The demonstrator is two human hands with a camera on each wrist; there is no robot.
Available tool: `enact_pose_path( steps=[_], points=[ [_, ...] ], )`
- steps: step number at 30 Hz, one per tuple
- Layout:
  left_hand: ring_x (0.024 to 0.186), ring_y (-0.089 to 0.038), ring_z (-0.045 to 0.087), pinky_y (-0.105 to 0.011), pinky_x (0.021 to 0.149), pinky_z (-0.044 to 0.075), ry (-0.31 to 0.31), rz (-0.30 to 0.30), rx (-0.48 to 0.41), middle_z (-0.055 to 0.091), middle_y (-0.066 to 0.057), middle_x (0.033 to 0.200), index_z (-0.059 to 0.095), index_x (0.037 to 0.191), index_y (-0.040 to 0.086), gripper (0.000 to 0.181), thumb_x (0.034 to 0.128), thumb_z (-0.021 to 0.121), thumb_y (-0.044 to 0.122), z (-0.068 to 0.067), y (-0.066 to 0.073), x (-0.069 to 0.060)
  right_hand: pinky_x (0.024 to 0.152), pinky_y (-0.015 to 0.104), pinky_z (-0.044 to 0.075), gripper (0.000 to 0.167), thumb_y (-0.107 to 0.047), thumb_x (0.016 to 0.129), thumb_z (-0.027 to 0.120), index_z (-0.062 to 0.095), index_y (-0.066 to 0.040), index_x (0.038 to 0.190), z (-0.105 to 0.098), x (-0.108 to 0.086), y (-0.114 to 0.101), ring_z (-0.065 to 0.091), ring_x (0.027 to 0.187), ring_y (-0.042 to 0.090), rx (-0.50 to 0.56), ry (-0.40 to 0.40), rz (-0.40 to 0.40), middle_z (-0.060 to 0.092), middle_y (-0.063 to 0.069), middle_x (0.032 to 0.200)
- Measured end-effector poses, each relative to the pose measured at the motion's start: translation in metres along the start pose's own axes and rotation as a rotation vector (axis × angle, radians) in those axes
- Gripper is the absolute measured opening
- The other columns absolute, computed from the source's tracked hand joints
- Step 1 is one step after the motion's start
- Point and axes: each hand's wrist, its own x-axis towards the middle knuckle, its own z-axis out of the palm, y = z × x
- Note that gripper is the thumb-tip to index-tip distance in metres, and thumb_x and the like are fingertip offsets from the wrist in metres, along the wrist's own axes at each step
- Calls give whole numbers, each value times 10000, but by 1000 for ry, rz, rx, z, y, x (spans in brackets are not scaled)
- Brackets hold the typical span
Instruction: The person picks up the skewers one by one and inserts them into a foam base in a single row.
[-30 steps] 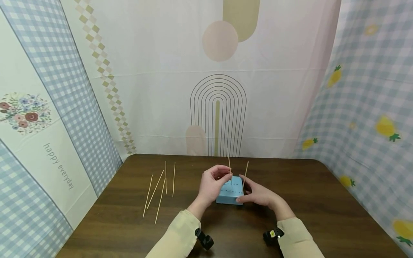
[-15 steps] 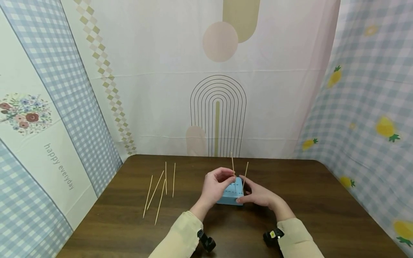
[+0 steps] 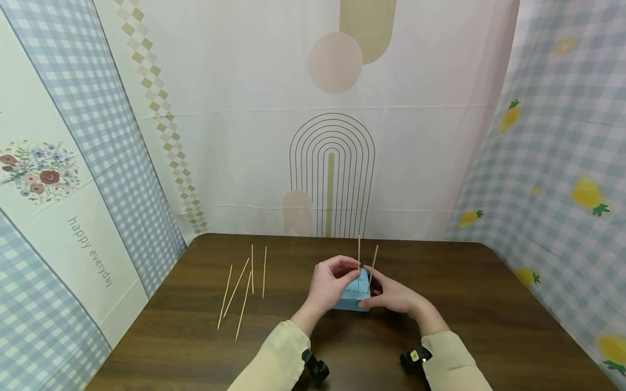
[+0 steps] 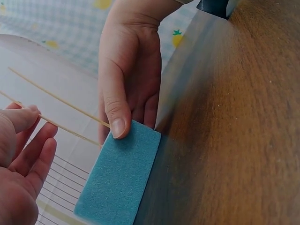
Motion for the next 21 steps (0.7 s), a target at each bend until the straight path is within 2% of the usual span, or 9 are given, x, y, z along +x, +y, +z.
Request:
enact_pose_path(
  steps=[8, 21],
  points=[
    [911, -113, 717, -259, 817, 580, -14, -4, 26, 798, -25, 1041, 775, 1141, -17, 200, 971, 802, 85, 1, 0, -1, 1202, 586, 364, 1072, -357, 904, 869, 212, -68, 1700, 0, 0, 1, 391, 1511, 410, -8, 7, 0, 309, 252, 1694],
    [892, -111, 715, -251, 802, 579, -16, -27, 56, 796, 5, 1017, 789, 1115, 8, 173, 965, 812, 93, 4, -6, -1, 1199, 567, 374, 1094, -378, 901, 870, 198, -56, 1702, 0, 1, 2, 391, 1516, 399, -15, -2, -7, 311, 246, 1696]
  ],
)
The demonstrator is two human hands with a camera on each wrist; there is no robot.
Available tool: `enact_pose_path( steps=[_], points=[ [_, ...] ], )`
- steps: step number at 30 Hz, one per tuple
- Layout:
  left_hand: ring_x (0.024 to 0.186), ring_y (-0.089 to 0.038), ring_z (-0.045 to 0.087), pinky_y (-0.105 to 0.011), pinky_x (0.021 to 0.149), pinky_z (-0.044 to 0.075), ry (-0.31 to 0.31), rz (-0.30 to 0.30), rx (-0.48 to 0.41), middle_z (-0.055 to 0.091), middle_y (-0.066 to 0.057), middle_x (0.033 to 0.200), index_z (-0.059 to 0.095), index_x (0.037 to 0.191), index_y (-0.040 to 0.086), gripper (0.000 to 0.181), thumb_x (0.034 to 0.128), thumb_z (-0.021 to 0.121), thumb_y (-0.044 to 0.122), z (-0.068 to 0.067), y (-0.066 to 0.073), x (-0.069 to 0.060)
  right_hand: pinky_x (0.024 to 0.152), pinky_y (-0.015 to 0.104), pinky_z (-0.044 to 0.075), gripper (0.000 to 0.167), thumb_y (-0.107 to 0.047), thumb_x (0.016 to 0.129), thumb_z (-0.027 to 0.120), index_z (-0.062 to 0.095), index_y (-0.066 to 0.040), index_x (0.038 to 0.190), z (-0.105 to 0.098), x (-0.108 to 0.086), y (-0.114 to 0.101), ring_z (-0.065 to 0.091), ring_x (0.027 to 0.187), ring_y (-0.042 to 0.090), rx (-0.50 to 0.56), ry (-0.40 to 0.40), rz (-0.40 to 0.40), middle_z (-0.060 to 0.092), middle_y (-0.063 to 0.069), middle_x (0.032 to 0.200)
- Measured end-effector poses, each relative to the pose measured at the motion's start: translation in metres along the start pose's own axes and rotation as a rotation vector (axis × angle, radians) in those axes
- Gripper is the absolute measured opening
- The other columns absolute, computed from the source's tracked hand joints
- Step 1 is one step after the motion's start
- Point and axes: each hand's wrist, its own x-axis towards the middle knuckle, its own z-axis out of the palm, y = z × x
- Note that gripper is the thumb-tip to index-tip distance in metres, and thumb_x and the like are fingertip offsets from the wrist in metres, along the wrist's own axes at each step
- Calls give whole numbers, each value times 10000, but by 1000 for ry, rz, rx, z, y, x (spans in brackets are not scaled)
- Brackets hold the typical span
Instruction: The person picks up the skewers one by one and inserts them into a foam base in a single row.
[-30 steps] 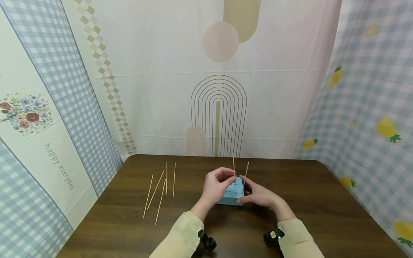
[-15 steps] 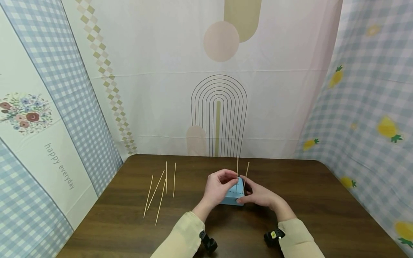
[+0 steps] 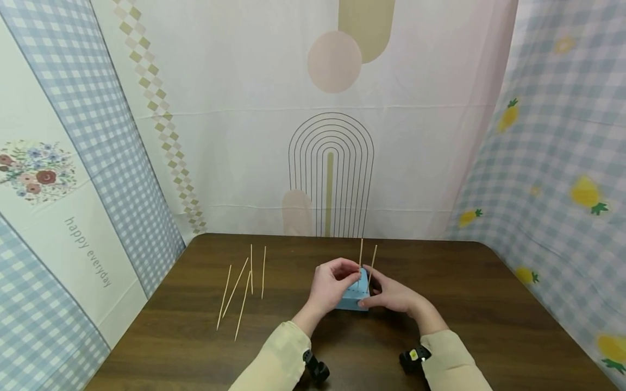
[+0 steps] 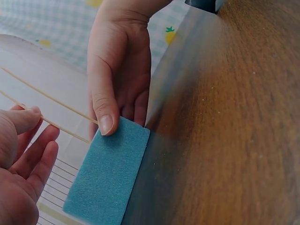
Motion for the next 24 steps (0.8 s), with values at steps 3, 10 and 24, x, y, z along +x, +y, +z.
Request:
enact_pose_path(
  steps=[3, 10, 24],
  points=[
    [890, -102, 716, -249, 801, 579, 2, -1, 7, 797, 12, 1013, 799, 1098, 40, 145, 965, 813, 94, 0, -1, 1, 1198, 568, 375, 1094, -376, 904, 867, 193, -47, 1701, 0, 0, -1, 389, 1516, 406, -8, -5, -9, 313, 255, 1693],
    [858, -72, 709, -252, 773, 580, -17, 16, 57, 802, -32, 1006, 797, 1099, 15, 153, 963, 812, 84, 2, -3, 0, 1200, 564, 373, 1073, -323, 917, 860, 184, -36, 1699, 0, -2, -3, 389, 1513, 395, 13, -12, -33, 334, 254, 1681],
    [863, -73, 708, -252, 784, 579, -29, -1, 133, 793, -6, 993, 806, 1079, 52, 114, 968, 806, 81, 4, -7, -2, 1189, 577, 384, 1075, -332, 911, 863, 194, -34, 1697, 2, -4, -4, 413, 1498, 406, 1, 5, -10, 338, 265, 1678]
  ],
)
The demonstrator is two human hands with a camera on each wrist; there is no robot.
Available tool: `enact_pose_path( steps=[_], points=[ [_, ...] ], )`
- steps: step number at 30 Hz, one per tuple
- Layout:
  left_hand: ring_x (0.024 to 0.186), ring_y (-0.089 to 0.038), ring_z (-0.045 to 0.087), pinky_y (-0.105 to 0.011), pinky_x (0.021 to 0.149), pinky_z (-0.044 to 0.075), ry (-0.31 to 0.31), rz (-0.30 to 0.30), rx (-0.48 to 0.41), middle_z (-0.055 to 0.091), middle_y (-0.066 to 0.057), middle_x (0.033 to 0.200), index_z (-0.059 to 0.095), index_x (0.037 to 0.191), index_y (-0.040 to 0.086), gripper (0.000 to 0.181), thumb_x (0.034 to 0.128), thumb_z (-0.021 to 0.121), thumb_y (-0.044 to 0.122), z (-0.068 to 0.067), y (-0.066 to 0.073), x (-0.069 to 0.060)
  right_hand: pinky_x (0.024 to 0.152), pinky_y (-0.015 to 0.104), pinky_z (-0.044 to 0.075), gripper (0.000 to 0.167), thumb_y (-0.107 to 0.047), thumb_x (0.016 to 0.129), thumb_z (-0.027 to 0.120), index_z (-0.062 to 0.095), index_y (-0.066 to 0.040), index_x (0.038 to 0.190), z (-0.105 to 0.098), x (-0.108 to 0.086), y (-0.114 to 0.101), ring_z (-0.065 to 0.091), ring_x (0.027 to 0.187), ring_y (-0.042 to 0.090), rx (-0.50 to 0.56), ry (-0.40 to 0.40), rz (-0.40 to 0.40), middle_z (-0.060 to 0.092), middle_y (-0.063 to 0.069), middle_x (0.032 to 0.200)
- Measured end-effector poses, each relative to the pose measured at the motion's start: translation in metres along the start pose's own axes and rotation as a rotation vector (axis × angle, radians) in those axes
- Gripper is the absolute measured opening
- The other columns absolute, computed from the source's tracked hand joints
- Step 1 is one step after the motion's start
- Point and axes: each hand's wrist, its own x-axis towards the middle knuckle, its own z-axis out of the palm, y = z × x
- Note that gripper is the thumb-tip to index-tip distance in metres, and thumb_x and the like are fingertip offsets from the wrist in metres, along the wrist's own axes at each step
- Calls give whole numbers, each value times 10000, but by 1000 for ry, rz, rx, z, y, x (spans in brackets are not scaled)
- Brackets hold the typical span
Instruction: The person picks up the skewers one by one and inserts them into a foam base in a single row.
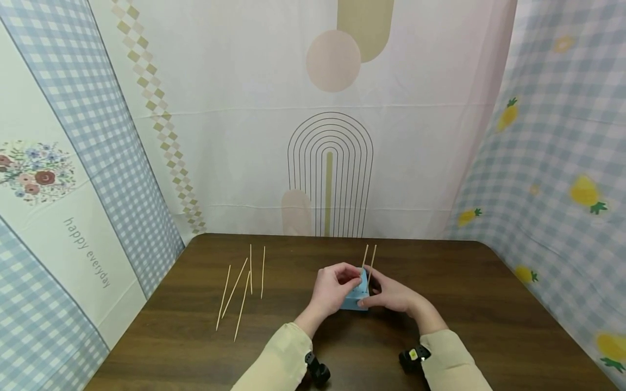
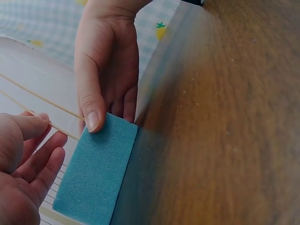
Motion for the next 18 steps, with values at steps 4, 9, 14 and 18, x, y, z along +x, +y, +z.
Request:
enact_pose_path(
  steps=[4, 9, 14, 18],
  points=[
    [867, -86, 711, -257, 786, 576, 0, -5, 12, 794, -18, 994, 809, 1068, 65, 106, 964, 812, 82, 1, -2, 0, 1185, 586, 387, 1084, -338, 908, 865, 188, -37, 1699, 0, 0, 0, 425, 1491, 409, -3, -1, 2, 340, 264, 1678],
    [851, -67, 701, -255, 773, 577, -1, 6, 21, 791, -9, 989, 806, 1064, 54, 105, 963, 812, 79, 1, -4, 0, 1182, 591, 388, 1078, -340, 907, 864, 195, -43, 1699, 0, 0, 0, 428, 1487, 409, -4, 0, 7, 336, 264, 1679],
    [836, -56, 694, -248, 757, 574, 1, 11, 27, 787, 25, 975, 806, 1056, 57, 98, 960, 814, 75, 1, -4, 0, 1183, 591, 388, 1077, -339, 907, 865, 197, -42, 1698, 0, 0, 0, 429, 1485, 404, 2, -1, 6, 339, 260, 1678],
    [837, -69, 699, -247, 757, 571, 3, 14, 27, 787, 15, 971, 806, 1049, 60, 92, 960, 815, 77, 1, -4, 0, 1180, 593, 391, 1077, -338, 907, 865, 196, -39, 1697, 0, 0, 0, 438, 1477, 405, 2, 1, 4, 345, 258, 1674]
  ],
)
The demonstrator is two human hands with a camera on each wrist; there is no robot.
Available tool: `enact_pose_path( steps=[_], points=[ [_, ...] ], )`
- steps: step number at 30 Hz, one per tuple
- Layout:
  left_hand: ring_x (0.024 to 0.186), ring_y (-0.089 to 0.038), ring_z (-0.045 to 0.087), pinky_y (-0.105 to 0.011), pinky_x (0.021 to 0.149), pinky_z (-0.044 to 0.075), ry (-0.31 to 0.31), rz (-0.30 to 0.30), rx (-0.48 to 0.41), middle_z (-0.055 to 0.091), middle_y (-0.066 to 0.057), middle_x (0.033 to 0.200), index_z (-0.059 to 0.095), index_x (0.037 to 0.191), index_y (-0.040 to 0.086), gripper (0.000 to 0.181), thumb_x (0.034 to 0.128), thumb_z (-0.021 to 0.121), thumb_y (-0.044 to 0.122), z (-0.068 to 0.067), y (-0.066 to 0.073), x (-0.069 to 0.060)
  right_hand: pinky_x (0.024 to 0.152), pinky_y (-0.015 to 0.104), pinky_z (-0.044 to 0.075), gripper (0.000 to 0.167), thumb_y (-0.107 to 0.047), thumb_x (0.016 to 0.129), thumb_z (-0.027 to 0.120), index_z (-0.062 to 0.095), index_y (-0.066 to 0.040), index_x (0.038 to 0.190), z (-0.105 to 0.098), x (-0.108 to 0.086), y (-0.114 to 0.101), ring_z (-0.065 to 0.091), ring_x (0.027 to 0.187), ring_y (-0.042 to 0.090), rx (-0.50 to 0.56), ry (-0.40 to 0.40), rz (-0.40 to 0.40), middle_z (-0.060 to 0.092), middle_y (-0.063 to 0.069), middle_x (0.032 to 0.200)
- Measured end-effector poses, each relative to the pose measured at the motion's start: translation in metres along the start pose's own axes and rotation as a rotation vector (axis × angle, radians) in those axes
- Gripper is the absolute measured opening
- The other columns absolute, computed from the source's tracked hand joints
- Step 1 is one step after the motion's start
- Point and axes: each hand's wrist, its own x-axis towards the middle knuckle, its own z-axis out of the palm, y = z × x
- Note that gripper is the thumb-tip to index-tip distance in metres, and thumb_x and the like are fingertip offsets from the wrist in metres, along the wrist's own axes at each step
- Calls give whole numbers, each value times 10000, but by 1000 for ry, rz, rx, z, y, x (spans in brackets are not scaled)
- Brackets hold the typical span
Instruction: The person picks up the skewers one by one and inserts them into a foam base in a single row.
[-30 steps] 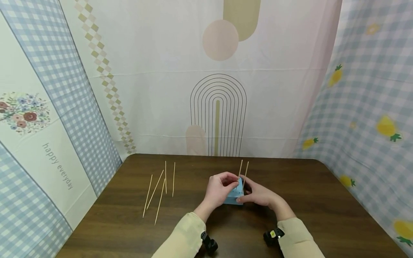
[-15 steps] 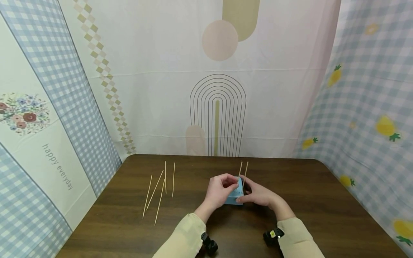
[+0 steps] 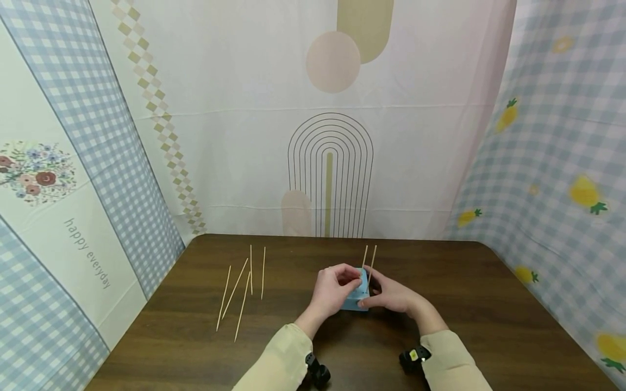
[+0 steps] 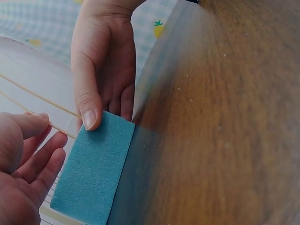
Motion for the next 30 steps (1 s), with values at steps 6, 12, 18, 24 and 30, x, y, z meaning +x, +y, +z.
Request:
enact_pose_path(
  steps=[6, 12, 18, 24, 30],
  points=[
    [835, -81, 711, -245, 766, 571, 6, -3, 4, 789, 5, 968, 807, 1043, 74, 94, 950, 825, 75, 0, 1, 0, 1182, 592, 388, 1080, -326, 910, 863, 185, -30, 1698, 0, 0, -1, 432, 1483, 412, 11, -5, -5, 343, 260, 1675],
    [843, -82, 716, -248, 774, 574, 9, -9, 3, 791, 0, 978, 807, 1047, 86, 103, 947, 829, 74, 0, 1, -1, 1184, 597, 383, 1083, -322, 911, 863, 179, -26, 1697, 0, 1, 1, 423, 1489, 420, 18, -12, -7, 342, 262, 1675],
    [853, -92, 724, -252, 778, 581, 8, -8, 2, 792, -2, 979, 803, 1056, 87, 116, 944, 832, 77, 0, 0, -1, 1193, 584, 377, 1084, -336, 917, 857, 172, -30, 1699, -1, 2, 1, 416, 1494, 408, 14, -17, -7, 342, 252, 1678],
    [849, -89, 721, -248, 774, 583, 1, -14, 4, 790, 5, 976, 803, 1065, 94, 124, 946, 830, 75, 0, 0, -1, 1190, 586, 380, 1080, -327, 918, 856, 173, -24, 1697, 0, 1, 1, 423, 1487, 409, 18, -16, -12, 344, 258, 1674],
    [857, -97, 727, -251, 781, 583, -4, -6, 12, 793, -24, 992, 801, 1066, 94, 132, 941, 833, 67, 0, -2, 0, 1197, 588, 368, 1083, -317, 924, 856, 159, -21, 1699, 0, 1, 1, 398, 1504, 418, 31, -20, -10, 321, 266, 1684]
  ],
)
